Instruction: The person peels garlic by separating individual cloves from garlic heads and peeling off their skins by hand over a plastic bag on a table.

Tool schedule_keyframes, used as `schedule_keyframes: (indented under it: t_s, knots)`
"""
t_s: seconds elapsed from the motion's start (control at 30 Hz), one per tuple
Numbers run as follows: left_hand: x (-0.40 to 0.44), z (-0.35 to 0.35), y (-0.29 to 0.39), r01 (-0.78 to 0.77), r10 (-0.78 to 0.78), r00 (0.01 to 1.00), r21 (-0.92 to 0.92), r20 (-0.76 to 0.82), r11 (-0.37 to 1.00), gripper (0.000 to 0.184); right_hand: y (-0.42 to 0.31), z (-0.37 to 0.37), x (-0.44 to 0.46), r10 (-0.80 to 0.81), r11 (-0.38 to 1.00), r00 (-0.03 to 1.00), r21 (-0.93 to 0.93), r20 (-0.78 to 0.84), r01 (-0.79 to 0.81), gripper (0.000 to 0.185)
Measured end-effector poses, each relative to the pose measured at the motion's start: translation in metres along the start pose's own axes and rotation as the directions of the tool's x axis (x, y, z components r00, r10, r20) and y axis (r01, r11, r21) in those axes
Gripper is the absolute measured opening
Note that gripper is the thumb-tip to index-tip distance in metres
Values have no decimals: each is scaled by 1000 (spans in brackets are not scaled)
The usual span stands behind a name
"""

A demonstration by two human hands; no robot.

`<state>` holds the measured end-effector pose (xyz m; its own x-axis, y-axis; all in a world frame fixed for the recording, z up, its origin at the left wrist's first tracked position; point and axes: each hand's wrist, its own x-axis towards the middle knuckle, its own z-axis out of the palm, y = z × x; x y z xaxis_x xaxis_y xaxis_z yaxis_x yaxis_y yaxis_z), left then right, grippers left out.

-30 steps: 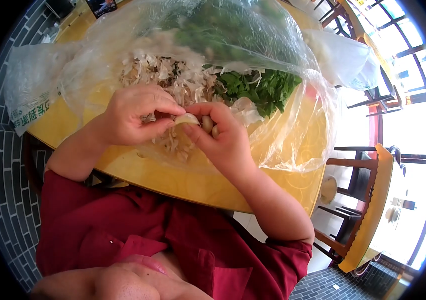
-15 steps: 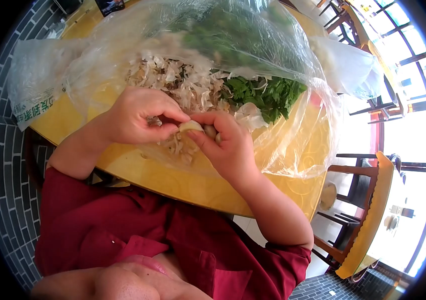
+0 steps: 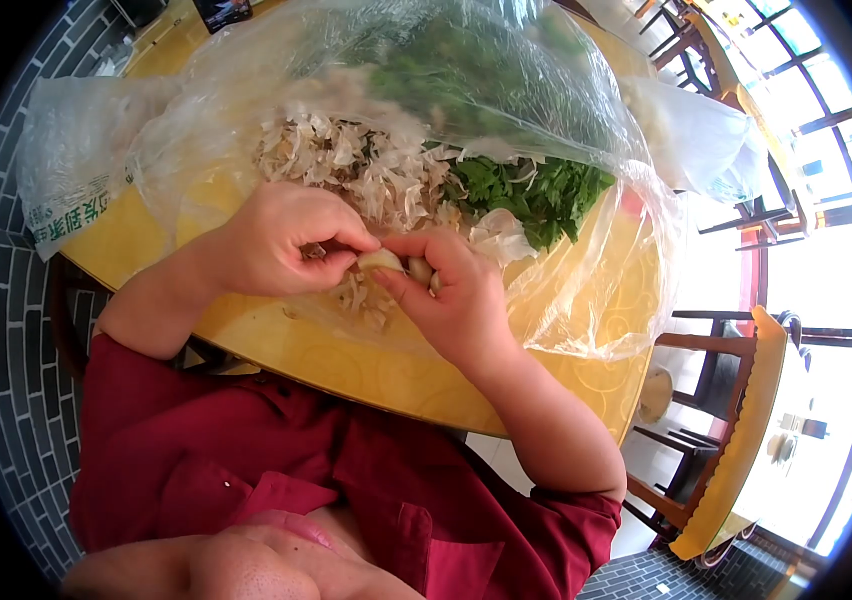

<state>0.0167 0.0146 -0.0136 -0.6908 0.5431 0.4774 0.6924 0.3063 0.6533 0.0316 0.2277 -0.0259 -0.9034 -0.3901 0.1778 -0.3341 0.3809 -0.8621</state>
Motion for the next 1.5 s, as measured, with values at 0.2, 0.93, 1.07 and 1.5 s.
schedule_keyframes:
  t_s: [0.2,0.93,1.07,1.5]
  knots:
    - [-1,6,-1,-73,78,996,101,-48,992,20,1,1,0,19,999,1000,30,-9,-18,23]
    - [-2,10,7,-131,159,981,222,-110,966,24,-3,2,-1,217,957,971,173,103,-233,27]
    - [-2,13,9,-160,198,970,245,-142,956,26,-2,4,-1,229,847,949,435,217,-304,31]
    - [2,5,13,-66,147,962,325,-231,944,25,-1,-1,1,253,738,936,577,244,-350,28]
